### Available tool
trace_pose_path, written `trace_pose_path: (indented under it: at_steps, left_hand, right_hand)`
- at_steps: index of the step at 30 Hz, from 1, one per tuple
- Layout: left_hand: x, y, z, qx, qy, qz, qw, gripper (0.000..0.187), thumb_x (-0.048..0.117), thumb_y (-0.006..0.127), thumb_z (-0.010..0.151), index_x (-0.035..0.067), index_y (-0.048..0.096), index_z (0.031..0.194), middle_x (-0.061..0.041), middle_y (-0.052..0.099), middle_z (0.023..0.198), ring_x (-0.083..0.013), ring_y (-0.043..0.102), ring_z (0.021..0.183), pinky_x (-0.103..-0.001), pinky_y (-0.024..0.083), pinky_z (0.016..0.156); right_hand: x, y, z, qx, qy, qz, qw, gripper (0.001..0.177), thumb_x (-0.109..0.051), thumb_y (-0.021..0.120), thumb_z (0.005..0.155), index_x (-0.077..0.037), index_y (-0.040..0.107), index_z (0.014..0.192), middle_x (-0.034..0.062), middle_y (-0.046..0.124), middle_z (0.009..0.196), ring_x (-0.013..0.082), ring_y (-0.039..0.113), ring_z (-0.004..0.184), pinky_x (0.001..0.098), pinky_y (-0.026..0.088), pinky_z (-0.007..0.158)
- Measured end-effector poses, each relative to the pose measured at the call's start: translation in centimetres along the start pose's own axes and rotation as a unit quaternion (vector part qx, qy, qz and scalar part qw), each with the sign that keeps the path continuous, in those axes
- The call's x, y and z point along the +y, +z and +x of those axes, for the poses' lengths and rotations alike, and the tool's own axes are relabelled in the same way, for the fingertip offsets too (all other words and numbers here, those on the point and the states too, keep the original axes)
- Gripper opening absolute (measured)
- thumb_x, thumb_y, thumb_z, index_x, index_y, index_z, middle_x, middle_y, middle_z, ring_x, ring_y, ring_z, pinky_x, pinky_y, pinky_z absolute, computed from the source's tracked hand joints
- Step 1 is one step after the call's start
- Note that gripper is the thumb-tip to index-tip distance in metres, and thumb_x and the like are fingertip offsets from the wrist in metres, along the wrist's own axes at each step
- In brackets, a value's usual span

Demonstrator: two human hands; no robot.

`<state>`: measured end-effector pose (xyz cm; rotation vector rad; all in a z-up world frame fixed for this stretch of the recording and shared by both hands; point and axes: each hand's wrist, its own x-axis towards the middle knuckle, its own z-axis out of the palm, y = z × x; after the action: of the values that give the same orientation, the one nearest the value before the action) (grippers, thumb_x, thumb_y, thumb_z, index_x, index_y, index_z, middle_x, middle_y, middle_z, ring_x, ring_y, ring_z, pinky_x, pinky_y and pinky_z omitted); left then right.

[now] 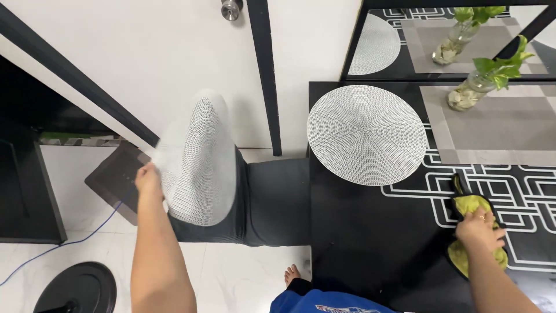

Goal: Cleaning a dining table and wiping down placemats using a cleaning cloth.

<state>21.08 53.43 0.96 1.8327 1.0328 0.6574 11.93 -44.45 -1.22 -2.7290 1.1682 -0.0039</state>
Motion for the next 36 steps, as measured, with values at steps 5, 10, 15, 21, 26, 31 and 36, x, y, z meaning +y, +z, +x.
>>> trace_pose_path:
  at_steps: [5,10,15,21,26,31,36]
  left_hand:
    - [0.5,-3.8,2.0,0.018,-0.018,0.008,1.0,0.034,0.04,0.072,0.099,0.009,0.076,0.111,-0.011,0.074,0.106,-0.026,0.064,0.094,-0.042,0.05,0.085]
    - [10.0,-3.0,-5.1,0.029,0.221,0.349,0.91,0.055,0.058,0.067,0.089,0.015,0.072,0.123,-0.018,0.073,0.12,-0.0441,0.067,0.103,-0.057,0.051,0.084]
    - [13.7,1.2,-12.4,-0.195,0.177,0.364,0.893,0.071,0.066,0.067,0.087,0.01,0.065,0.131,-0.027,0.069,0.115,-0.0505,0.063,0.109,-0.059,0.048,0.092]
    - [15.6,3.1,-14.5,-0.183,0.188,0.274,0.925,0.048,0.046,0.066,0.1,0.003,0.069,0.121,-0.027,0.074,0.101,-0.048,0.07,0.102,-0.055,0.052,0.093]
    - [17.9,6.7,-15.3,-0.203,0.134,0.25,0.937,0.051,0.045,0.068,0.096,0.002,0.067,0.122,-0.026,0.073,0.105,-0.0462,0.07,0.103,-0.055,0.052,0.093]
    - [25.3,9.4,-22.9,-0.08,0.271,0.385,0.879,0.076,0.049,0.073,0.087,0.0,0.056,0.143,-0.026,0.057,0.14,-0.046,0.049,0.133,-0.069,0.035,0.1]
    - [20.2,22.6,-32.1,-0.147,0.406,0.249,0.867,0.077,0.043,0.073,0.09,-0.002,0.05,0.148,-0.026,0.051,0.151,-0.0432,0.045,0.142,-0.055,0.031,0.121]
  right_hand:
    - [1.0,0.4,-0.7,0.002,-0.003,-0.006,1.0,0.06,-0.044,0.038,0.103,-0.027,0.036,0.16,0.0016,0.027,0.17,0.0536,0.022,0.144,0.072,0.025,0.109]
    - [-0.1,0.5,-4.3,0.118,-0.061,-0.036,0.99,0.063,-0.053,0.04,0.103,-0.027,0.044,0.16,0.0084,0.033,0.17,0.0499,0.025,0.147,0.0752,0.023,0.108]
    - [-2.1,-1.4,-7.8,0.095,-0.073,-0.061,0.991,0.084,-0.075,0.048,0.088,-0.024,0.046,0.155,0.0125,0.038,0.16,0.0409,0.03,0.141,0.0727,0.025,0.101]
    - [-2.3,2.3,-5.9,0.255,-0.085,-0.038,0.962,0.044,-0.041,0.055,0.109,-0.021,0.06,0.148,0.0139,0.059,0.146,0.0393,0.053,0.122,0.0585,0.046,0.098]
    - [-3.1,2.5,-3.3,0.31,-0.138,0.044,0.94,0.039,-0.019,0.063,0.099,-0.016,0.069,0.138,0.0213,0.066,0.129,0.041,0.06,0.11,0.0505,0.051,0.089]
    - [-5.3,0.0,-0.5,0.179,-0.069,0.321,0.928,0.03,-0.02,0.059,0.108,-0.006,0.069,0.133,0.0185,0.072,0.106,0.0321,0.069,0.098,0.0451,0.054,0.092]
    - [-19.0,-7.1,-3.6,0.083,-0.105,0.46,0.878,0.037,-0.02,0.058,0.103,-0.005,0.066,0.136,0.0136,0.073,0.122,0.0212,0.068,0.109,0.0337,0.053,0.096]
